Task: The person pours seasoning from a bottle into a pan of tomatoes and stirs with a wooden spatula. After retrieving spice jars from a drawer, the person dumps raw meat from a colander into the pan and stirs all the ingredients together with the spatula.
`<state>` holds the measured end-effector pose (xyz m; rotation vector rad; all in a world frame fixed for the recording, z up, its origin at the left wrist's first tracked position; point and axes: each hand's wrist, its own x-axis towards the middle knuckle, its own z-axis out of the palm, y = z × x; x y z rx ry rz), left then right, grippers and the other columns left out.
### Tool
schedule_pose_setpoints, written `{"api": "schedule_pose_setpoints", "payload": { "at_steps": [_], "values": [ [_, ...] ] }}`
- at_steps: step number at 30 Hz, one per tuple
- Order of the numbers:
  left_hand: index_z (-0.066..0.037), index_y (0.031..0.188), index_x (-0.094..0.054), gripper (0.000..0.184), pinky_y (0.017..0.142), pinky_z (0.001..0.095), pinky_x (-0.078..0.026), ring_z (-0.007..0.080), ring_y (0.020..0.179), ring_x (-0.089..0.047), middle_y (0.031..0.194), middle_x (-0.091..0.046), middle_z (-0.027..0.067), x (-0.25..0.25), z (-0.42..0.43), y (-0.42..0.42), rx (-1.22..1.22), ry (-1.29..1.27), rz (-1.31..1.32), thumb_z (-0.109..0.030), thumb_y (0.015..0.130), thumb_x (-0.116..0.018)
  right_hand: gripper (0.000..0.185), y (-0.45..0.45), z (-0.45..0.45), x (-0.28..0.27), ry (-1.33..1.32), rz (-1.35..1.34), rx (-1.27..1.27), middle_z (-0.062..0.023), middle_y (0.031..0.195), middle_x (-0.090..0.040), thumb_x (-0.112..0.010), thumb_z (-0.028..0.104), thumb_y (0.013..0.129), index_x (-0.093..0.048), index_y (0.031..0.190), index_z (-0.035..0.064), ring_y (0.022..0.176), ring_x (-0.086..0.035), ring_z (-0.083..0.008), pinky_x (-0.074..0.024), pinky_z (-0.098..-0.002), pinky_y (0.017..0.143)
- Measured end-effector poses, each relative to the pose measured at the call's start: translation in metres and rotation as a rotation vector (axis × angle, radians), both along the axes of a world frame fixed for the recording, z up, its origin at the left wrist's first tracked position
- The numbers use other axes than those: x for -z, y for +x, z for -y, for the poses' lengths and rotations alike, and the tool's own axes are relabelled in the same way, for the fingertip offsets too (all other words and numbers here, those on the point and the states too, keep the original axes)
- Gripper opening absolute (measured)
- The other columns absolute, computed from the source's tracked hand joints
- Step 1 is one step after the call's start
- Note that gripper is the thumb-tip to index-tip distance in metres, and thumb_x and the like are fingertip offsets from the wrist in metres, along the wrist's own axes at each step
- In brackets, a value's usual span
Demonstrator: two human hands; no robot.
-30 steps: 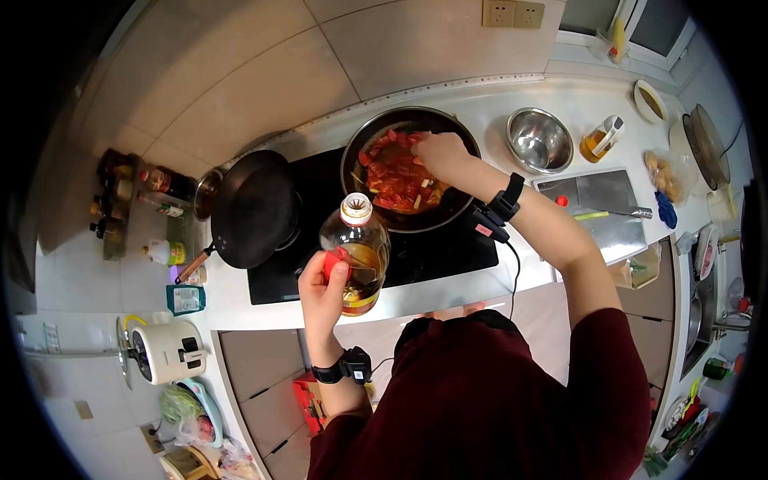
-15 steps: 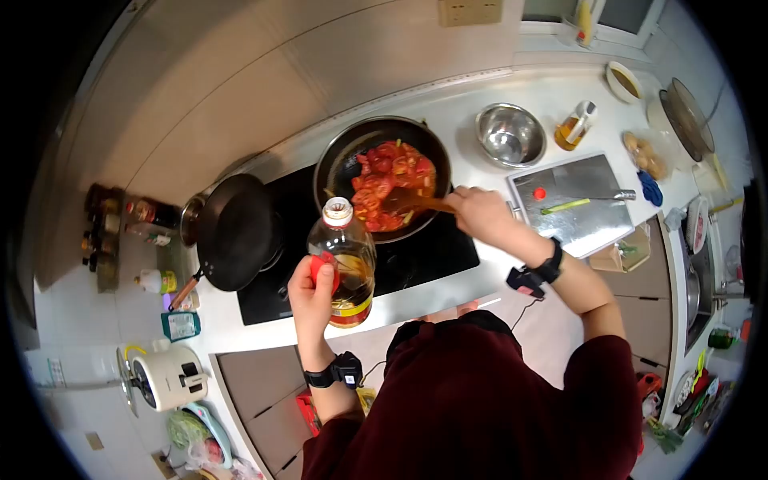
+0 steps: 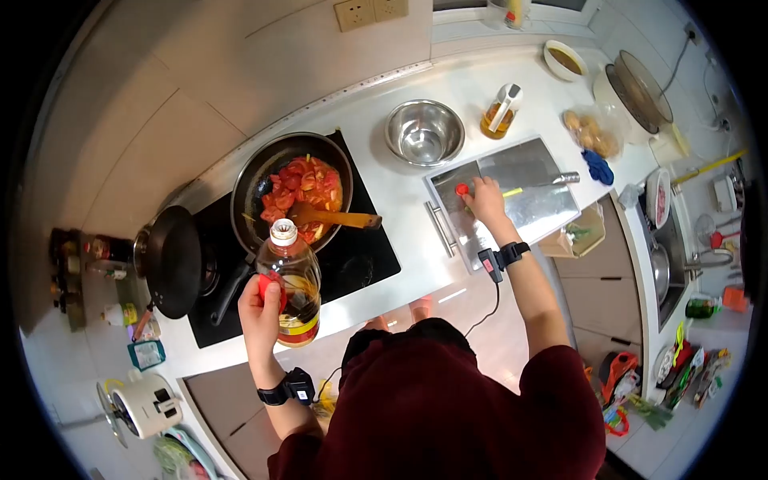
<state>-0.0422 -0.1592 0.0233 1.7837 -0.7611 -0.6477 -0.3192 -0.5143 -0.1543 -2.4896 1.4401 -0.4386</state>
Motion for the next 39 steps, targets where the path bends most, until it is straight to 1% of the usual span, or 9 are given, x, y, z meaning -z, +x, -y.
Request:
{"api": "schedule_pose_setpoints", "payload": {
  "at_steps": [6,8,10,12,15,21,27,33,39],
  "values": [
    [-0.001,0.087,-0.056,0.015,0.066,0.0206,-0.04,0.0066,0.071,-0.047,0.076,-0.054,-0.001,0.0,-0.006,-0.027,-0.086,0.048,0.016,-0.015,0.092,-0.056,0.032,0.005,0.018,0.029,0.068,0.085,-0.12,-0.0155,0.089,-0.058,-0.072,0.019,0.071,-0.06,0.097,0.0038,0.09,-0.055,-0.0355,-0.0451,-0.0448,0.081],
    [0.0,0.082,-0.054,0.016,0.065,0.0209,-0.04,0.0065,0.069,-0.045,0.074,-0.053,-0.001,-0.003,-0.013,-0.036,-0.126,0.042,0.017,-0.013,0.09,-0.058,0.029,0.012,0.004,0.004,0.065,0.1,-0.163,-0.0155,0.092,-0.061,-0.07,0.015,0.074,-0.059,0.098,0.0032,0.087,-0.059,-0.0313,-0.0484,-0.0403,0.078],
    [0.001,0.083,-0.055,0.016,0.064,0.0218,-0.04,0.0073,0.068,-0.045,0.071,-0.054,0.0,-0.002,-0.024,-0.043,-0.152,0.03,0.002,-0.013,0.089,-0.06,0.022,0.024,-0.014,-0.049,0.416,0.439,-0.149,-0.0156,0.093,-0.064,-0.066,0.008,0.077,-0.058,0.097,0.0024,0.081,-0.064,-0.0244,-0.0521,-0.0346,0.067],
    [0.002,0.086,-0.057,0.016,0.062,0.0232,-0.042,0.0082,0.066,-0.046,0.07,-0.055,0.0029,-0.008,-0.037,-0.048,-0.132,0.1,0.08,-0.013,0.086,-0.063,0.027,0.039,-0.046,-0.098,0.475,0.647,-0.372,-0.0138,0.091,-0.066,-0.064,0.002,0.077,-0.059,0.103,0.0016,0.077,-0.066,-0.0183,-0.0531,-0.0282,0.064],
    [0.001,0.09,-0.059,0.018,0.062,0.0246,-0.043,0.0092,0.066,-0.049,0.072,-0.056,0.0037,-0.009,-0.058,-0.055,-0.069,0.108,0.051,-0.015,0.085,-0.065,0.036,0.064,-0.107,-0.175,0.728,0.611,-0.752,-0.0075,0.096,-0.063,-0.062,-0.005,0.074,-0.058,0.109,0.0003,0.084,-0.062,-0.0149,-0.0528,-0.0273,0.07],
    [0.0,0.091,-0.061,0.02,0.06,0.0261,-0.044,0.011,0.065,-0.052,0.074,-0.058,0.0051,-0.009,-0.131,-0.065,-0.032,0.082,-0.055,-0.016,0.083,-0.068,0.037,0.129,-0.21,-0.196,0.519,0.485,-1.343,-0.01,0.097,-0.061,-0.065,0.001,0.072,-0.06,0.109,0.0037,0.085,-0.063,-0.0251,-0.053,-0.0313,0.074],
    [-0.003,0.091,-0.062,0.023,0.063,0.0321,-0.046,0.0257,0.067,-0.058,0.076,-0.06,0.0134,0.002,-0.242,-0.055,-0.079,0.15,0.037,-0.024,0.081,-0.068,0.04,0.18,-0.323,-0.206,0.521,0.457,-1.624,-0.0101,0.101,-0.059,-0.066,0.001,0.071,-0.06,0.11,0.004,0.089,-0.061,-0.0259,-0.0516,-0.032,0.077],
    [-0.002,0.092,-0.062,0.024,0.066,0.0317,-0.045,0.0258,0.07,-0.057,0.076,-0.06,0.0136,-0.017,-0.367,-0.023,-0.171,0.082,0.113,-0.023,0.081,-0.068,0.036,0.238,-0.445,-0.23,0.512,0.171,-1.839,-0.0073,0.113,-0.054,-0.062,0.0,0.079,-0.057,0.114,0.0079,0.097,-0.058,-0.0246,-0.0502,-0.0329,0.079],
    [0.0,0.092,-0.062,0.025,0.064,0.0312,-0.044,0.024,0.067,-0.055,0.075,-0.06,0.0131,-0.018,-0.463,0.019,-0.254,0.022,0.094,-0.022,0.082,-0.068,0.032,0.3,-0.541,-0.248,0.512,0.138,-1.912,-0.0079,0.113,-0.052,-0.061,0.0,0.081,-0.056,0.112,0.0056,0.096,-0.058,-0.0247,-0.0494,-0.0321,0.081]
  ]
}}
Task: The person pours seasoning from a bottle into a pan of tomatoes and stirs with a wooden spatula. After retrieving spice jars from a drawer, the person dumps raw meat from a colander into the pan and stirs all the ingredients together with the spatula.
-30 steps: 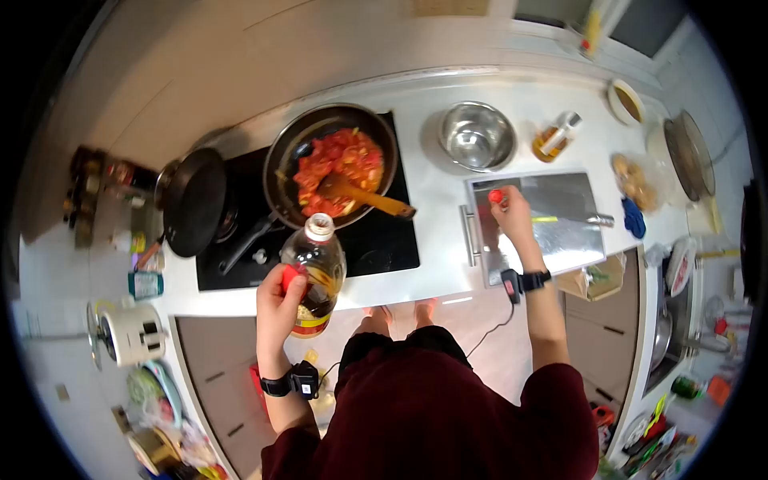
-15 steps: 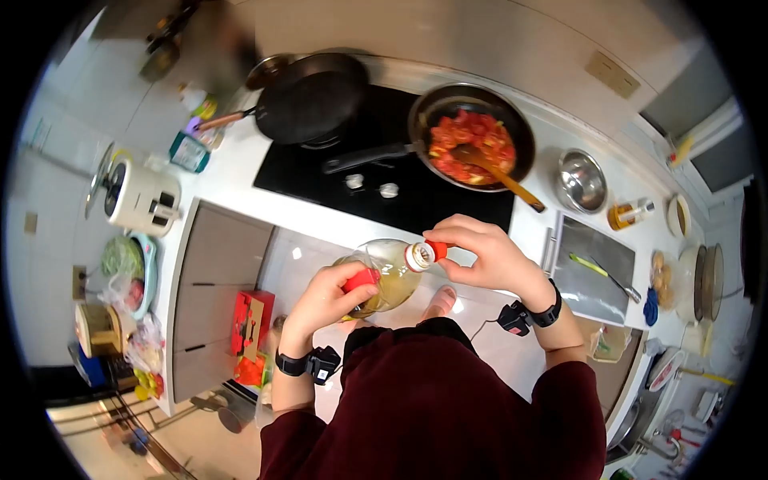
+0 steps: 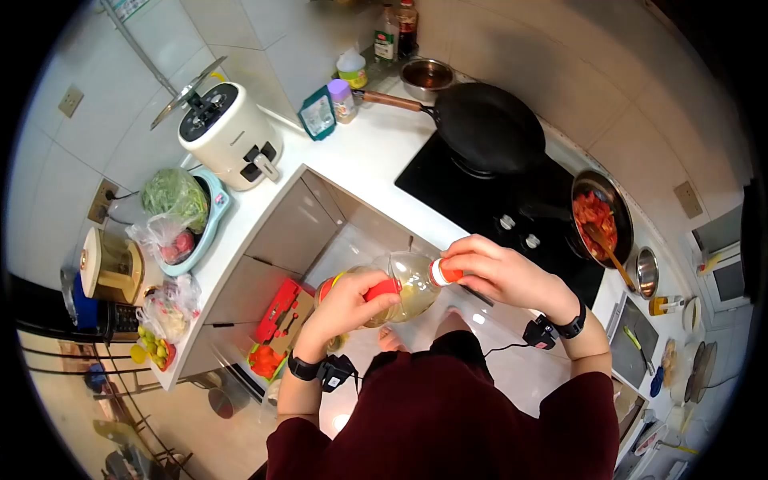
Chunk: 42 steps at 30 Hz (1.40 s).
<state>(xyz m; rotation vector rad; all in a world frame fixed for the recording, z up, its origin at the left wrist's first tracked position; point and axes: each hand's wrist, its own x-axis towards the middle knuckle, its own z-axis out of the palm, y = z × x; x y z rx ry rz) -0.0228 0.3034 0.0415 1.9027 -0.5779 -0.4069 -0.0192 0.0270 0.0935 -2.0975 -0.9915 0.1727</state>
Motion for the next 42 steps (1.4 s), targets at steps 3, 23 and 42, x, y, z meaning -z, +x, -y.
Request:
{"api": "schedule_pose_setpoints", "payload": {
  "at_steps": [3,23,42],
  "values": [
    [0.0,0.091,-0.061,0.026,0.063,0.0317,-0.044,0.0241,0.066,-0.055,0.075,-0.059,0.0129,0.001,-0.025,0.028,-0.024,-0.017,0.014,-0.023,0.082,-0.068,0.027,0.039,-0.03,-0.002,-0.008,0.098,-0.044,-0.0105,0.106,-0.054,-0.062,0.006,0.083,-0.056,0.109,0.0031,0.089,-0.06,-0.0267,-0.0507,-0.0335,0.076],
    [-0.006,0.087,-0.065,0.031,0.064,0.0355,-0.043,0.0286,0.067,-0.058,0.076,-0.064,0.0105,-0.038,-0.037,0.258,-0.042,0.013,0.65,-0.031,0.072,-0.076,0.014,0.245,-0.075,-0.037,0.137,-0.042,0.575,-0.0166,0.07,-0.061,-0.055,0.013,0.09,-0.061,0.098,0.0023,0.061,-0.062,-0.0288,-0.0473,-0.0334,0.055],
    [-0.001,0.085,-0.061,0.031,0.081,0.0417,-0.04,0.0322,0.093,-0.053,0.096,-0.057,0.012,0.002,0.071,0.499,-0.024,-0.436,0.795,-0.025,0.072,-0.075,0.029,0.389,-0.099,-0.039,-0.16,0.566,1.345,-0.021,0.087,-0.06,-0.066,0.022,0.083,-0.051,0.099,0.0023,0.078,-0.06,-0.0388,-0.0479,-0.0421,0.064]
  ]
}}
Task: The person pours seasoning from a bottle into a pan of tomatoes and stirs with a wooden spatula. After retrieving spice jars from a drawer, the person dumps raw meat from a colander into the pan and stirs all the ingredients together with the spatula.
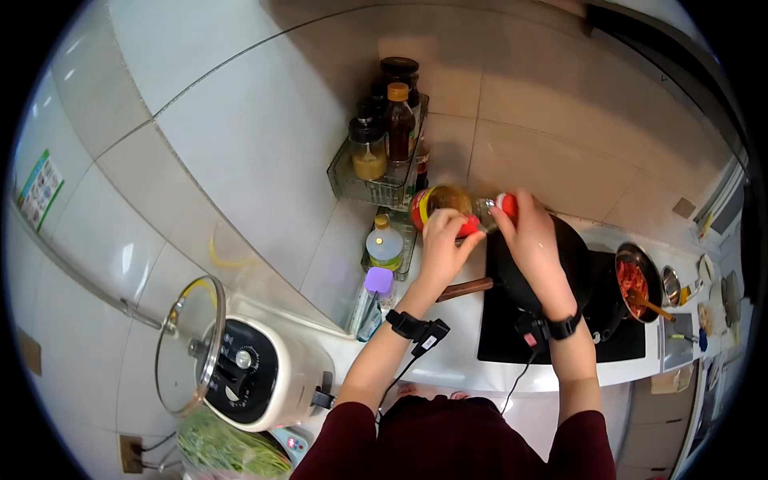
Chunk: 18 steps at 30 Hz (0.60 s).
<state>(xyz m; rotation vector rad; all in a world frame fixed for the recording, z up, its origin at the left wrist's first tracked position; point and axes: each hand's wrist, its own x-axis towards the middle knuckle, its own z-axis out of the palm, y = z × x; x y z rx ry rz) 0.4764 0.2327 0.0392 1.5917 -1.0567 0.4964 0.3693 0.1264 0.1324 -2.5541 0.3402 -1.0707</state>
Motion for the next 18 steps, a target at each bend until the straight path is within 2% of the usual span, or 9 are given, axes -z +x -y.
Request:
{"api": "schedule_pose_setpoints", "payload": {
  "at_steps": [1,3,4,8,11,13,14,17,18],
  "values": [
    [0.0,0.1,-0.06,0.036,0.087,0.0422,-0.041,0.0348,0.101,-0.051,0.111,-0.052,0.0172,0.007,-0.001,0.006,-0.028,0.035,-0.054,-0.023,0.075,-0.073,0.029,0.014,0.002,0.009,-0.012,0.006,0.014,-0.0209,0.087,-0.06,-0.065,0.022,0.083,-0.051,0.098,0.002,0.08,-0.059,-0.0391,-0.0478,-0.0429,0.065],
    [0.001,0.115,-0.053,0.047,0.094,0.0438,-0.039,0.0402,0.109,-0.048,0.121,-0.046,0.0235,0.011,-0.01,0.011,-0.189,0.12,-0.056,-0.021,0.078,-0.07,0.028,0.042,0.009,0.031,0.023,-0.016,0.009,-0.0209,0.087,-0.06,-0.066,0.02,0.083,-0.053,0.099,0.0018,0.081,-0.059,-0.0396,-0.0474,-0.0427,0.067],
    [0.001,0.123,-0.047,0.052,0.099,0.0456,-0.036,0.0436,0.116,-0.043,0.129,-0.04,0.0263,0.016,-0.017,0.014,-0.114,0.117,-0.182,-0.021,0.08,-0.067,0.027,0.051,0.011,0.042,0.05,-0.039,-0.01,-0.0209,0.087,-0.06,-0.066,0.019,0.083,-0.054,0.1,0.0016,0.082,-0.058,-0.04,-0.0469,-0.0425,0.07],
    [0.0,0.123,-0.048,0.046,0.102,0.0415,-0.034,0.0398,0.123,-0.04,0.135,-0.036,0.0239,0.026,-0.055,0.012,-0.107,0.094,-0.206,-0.017,0.084,-0.064,0.025,0.077,0.009,0.062,0.089,-0.01,-0.092,-0.0214,0.089,-0.059,-0.065,0.017,0.082,-0.054,0.099,0.0013,0.084,-0.057,-0.04,-0.0463,-0.0431,0.07],
    [-0.001,0.118,-0.052,0.038,0.094,0.0411,-0.041,0.0378,0.117,-0.047,0.129,-0.045,0.0231,0.029,-0.082,0.015,-0.214,0.145,-0.192,-0.016,0.085,-0.062,0.026,0.084,-0.002,0.05,0.012,-0.013,-0.162,-0.0193,0.088,-0.06,-0.064,0.018,0.083,-0.053,0.102,0.0038,0.082,-0.058,-0.0399,-0.0472,-0.0443,0.068],
    [-0.005,0.111,-0.057,0.027,0.086,0.0359,-0.046,0.0312,0.112,-0.052,0.123,-0.053,0.0156,0.037,-0.095,0.022,-0.139,0.088,-0.403,-0.014,0.086,-0.06,0.026,0.092,-0.007,0.046,-0.004,-0.003,-0.19,-0.0189,0.089,-0.059,-0.063,0.018,0.083,-0.053,0.102,0.0044,0.082,-0.058,-0.0396,-0.0473,-0.0441,0.068],
    [-0.007,0.105,-0.061,0.019,0.078,0.0321,-0.048,0.0276,0.107,-0.055,0.117,-0.058,0.0103,0.04,-0.099,0.025,-0.166,0.045,-0.415,-0.012,0.087,-0.059,0.025,0.097,-0.009,0.046,-0.023,0.015,-0.22,-0.0186,0.09,-0.059,-0.063,0.018,0.083,-0.053,0.103,0.0049,0.083,-0.058,-0.0394,-0.0474,-0.0439,0.068],
    [-0.006,0.104,-0.061,0.019,0.084,0.0335,-0.047,0.028,0.107,-0.055,0.117,-0.058,0.0117,0.042,-0.112,0.028,-0.219,0.05,-0.445,-0.011,0.086,-0.058,0.027,0.121,-0.008,0.054,-0.064,0.013,-0.236,-0.0186,0.09,-0.058,-0.062,0.017,0.083,-0.055,0.106,0.0053,0.084,-0.057,-0.039,-0.0471,-0.0447,0.068],
    [-0.005,0.103,-0.061,0.018,0.091,0.035,-0.044,0.0288,0.107,-0.055,0.116,-0.058,0.013,0.046,-0.116,0.032,-0.232,0.034,-0.39,-0.01,0.086,-0.058,0.027,0.131,-0.003,0.058,-0.06,0.015,-0.238,-0.0186,0.09,-0.058,-0.062,0.017,0.083,-0.055,0.106,0.0053,0.084,-0.057,-0.039,-0.0471,-0.0447,0.068]
  ]
}}
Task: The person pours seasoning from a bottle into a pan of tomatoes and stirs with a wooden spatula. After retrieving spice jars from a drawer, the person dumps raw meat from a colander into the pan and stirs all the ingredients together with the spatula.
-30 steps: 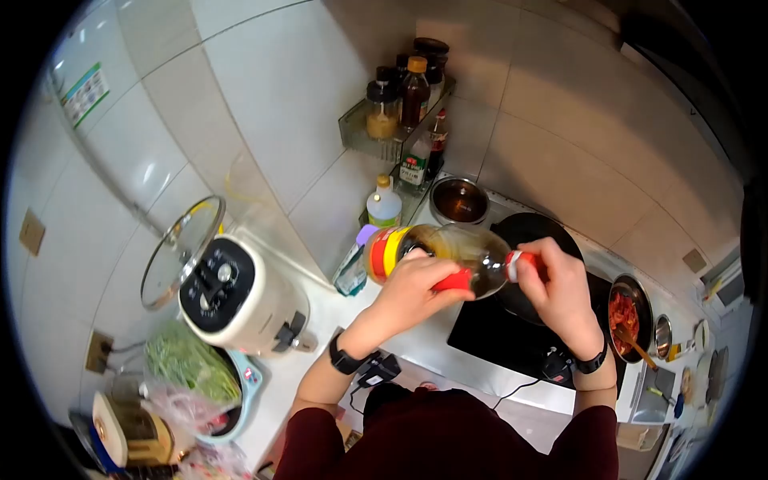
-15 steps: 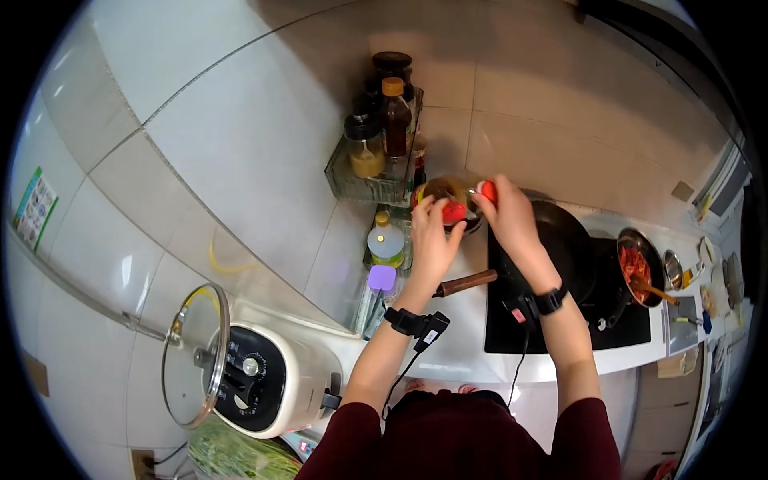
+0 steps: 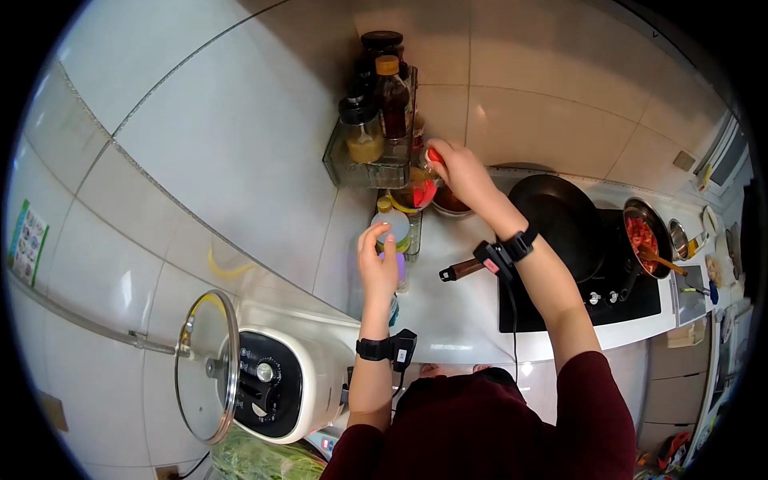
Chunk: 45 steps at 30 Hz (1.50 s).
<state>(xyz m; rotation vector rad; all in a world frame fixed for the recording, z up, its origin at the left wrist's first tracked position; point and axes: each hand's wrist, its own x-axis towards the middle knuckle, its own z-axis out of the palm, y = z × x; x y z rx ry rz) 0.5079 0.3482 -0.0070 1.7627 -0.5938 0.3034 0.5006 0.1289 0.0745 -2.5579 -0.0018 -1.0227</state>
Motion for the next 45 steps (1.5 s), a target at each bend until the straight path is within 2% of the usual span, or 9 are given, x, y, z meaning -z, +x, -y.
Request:
{"api": "schedule_pose_setpoints", "payload": {
  "at_steps": [13,17,19,22,29,34,37,40,45],
  "values": [
    [-0.003,0.103,-0.061,0.017,0.095,0.0388,-0.04,0.0321,0.11,-0.054,0.115,-0.058,0.0165,0.01,-0.021,0.002,-0.047,0.066,-0.081,-0.011,0.088,-0.057,0.027,0.068,0.001,0.046,0.355,-0.256,-0.145,-0.0243,0.103,-0.059,-0.058,0.006,0.081,-0.049,0.105,0.0022,0.102,-0.054,-0.043,-0.045,-0.0459,0.085],
    [-0.003,0.103,-0.06,0.018,0.091,0.0367,-0.043,0.0299,0.103,-0.056,0.109,-0.059,0.0146,0.011,-0.022,0.002,-0.056,0.067,0.008,-0.011,0.088,-0.056,0.032,0.056,-0.005,0.064,0.267,-0.056,-0.096,-0.023,0.104,-0.061,-0.057,0.005,0.083,-0.051,0.114,0.0034,0.1,-0.056,-0.0409,-0.0459,-0.0453,0.084],
    [-0.002,0.101,-0.06,0.016,0.078,0.0334,-0.046,0.0253,0.088,-0.06,0.1,-0.059,0.0118,-0.01,-0.017,-0.002,-0.013,0.035,-0.108,-0.011,0.088,-0.056,0.032,0.049,-0.002,0.047,0.219,0.046,-0.021,-0.0213,0.101,-0.063,-0.056,0.004,0.084,-0.053,0.116,0.0037,0.095,-0.06,-0.0389,-0.0476,-0.0442,0.081],
    [-0.001,0.097,-0.06,0.013,0.065,0.0307,-0.046,0.0214,0.074,-0.059,0.09,-0.058,0.0104,-0.04,-0.01,-0.009,0.026,0.05,-0.019,-0.01,0.089,-0.055,0.018,0.025,-0.009,0.013,0.184,-0.157,0.117,-0.0175,0.081,-0.066,-0.055,0.011,0.088,-0.062,0.102,0.0023,0.08,-0.065,-0.0332,-0.0501,-0.0427,0.072],
    [0.0,0.094,-0.06,0.01,0.06,0.0308,-0.046,0.0224,0.068,-0.058,0.082,-0.059,0.0115,-0.105,-0.005,-0.013,0.111,0.043,0.204,-0.009,0.09,-0.055,0.018,0.001,-0.018,-0.057,0.337,0.101,-0.099,-0.0192,0.076,-0.063,-0.057,0.02,0.088,-0.065,0.091,0.0034,0.073,-0.06,-0.0387,-0.0477,-0.0413,0.065],
    [0.0,0.093,-0.061,0.01,0.059,0.0305,-0.046,0.0223,0.065,-0.058,0.082,-0.06,0.0112,-0.111,-0.008,-0.016,0.094,0.052,0.185,-0.009,0.09,-0.057,0.027,0.003,-0.024,-0.081,0.399,-0.074,-0.1,-0.0193,0.072,-0.062,-0.058,0.027,0.089,-0.064,0.09,0.0001,0.069,-0.061,-0.0373,-0.0469,-0.0414,0.064],
    [0.0,0.092,-0.061,0.011,0.059,0.0298,-0.046,0.0216,0.065,-0.06,0.082,-0.06,0.0112,-0.111,-0.01,-0.015,0.064,0.078,0.179,-0.009,0.09,-0.056,0.031,0.017,-0.021,-0.091,0.424,-0.023,-0.099,-0.0193,0.083,-0.065,-0.058,0.03,0.088,-0.063,0.093,-0.0004,0.076,-0.062,-0.0344,-0.0463,-0.0405,0.066],
    [0.0,0.092,-0.061,0.011,0.059,0.0292,-0.046,0.0206,0.067,-0.061,0.082,-0.061,0.011,-0.113,-0.013,-0.016,0.064,0.045,0.175,-0.009,0.09,-0.056,0.039,0.034,-0.016,-0.097,0.304,0.074,0.02,-0.02,0.107,-0.062,-0.058,0.03,0.088,-0.058,0.112,-0.0007,0.096,-0.061,-0.031,-0.0467,-0.036,0.08],
    [0.0,0.092,-0.061,0.011,0.058,0.0286,-0.046,0.0193,0.066,-0.062,0.082,-0.06,0.0107,-0.116,-0.016,-0.017,0.054,0.064,0.182,-0.009,0.09,-0.056,0.062,0.071,-0.007,-0.069,0.416,-0.123,-0.049,-0.0277,0.127,-0.048,-0.063,0.028,0.082,-0.041,0.129,-0.0057,0.119,-0.047,-0.039,-0.038,-0.0395,0.101]
  ]
}}
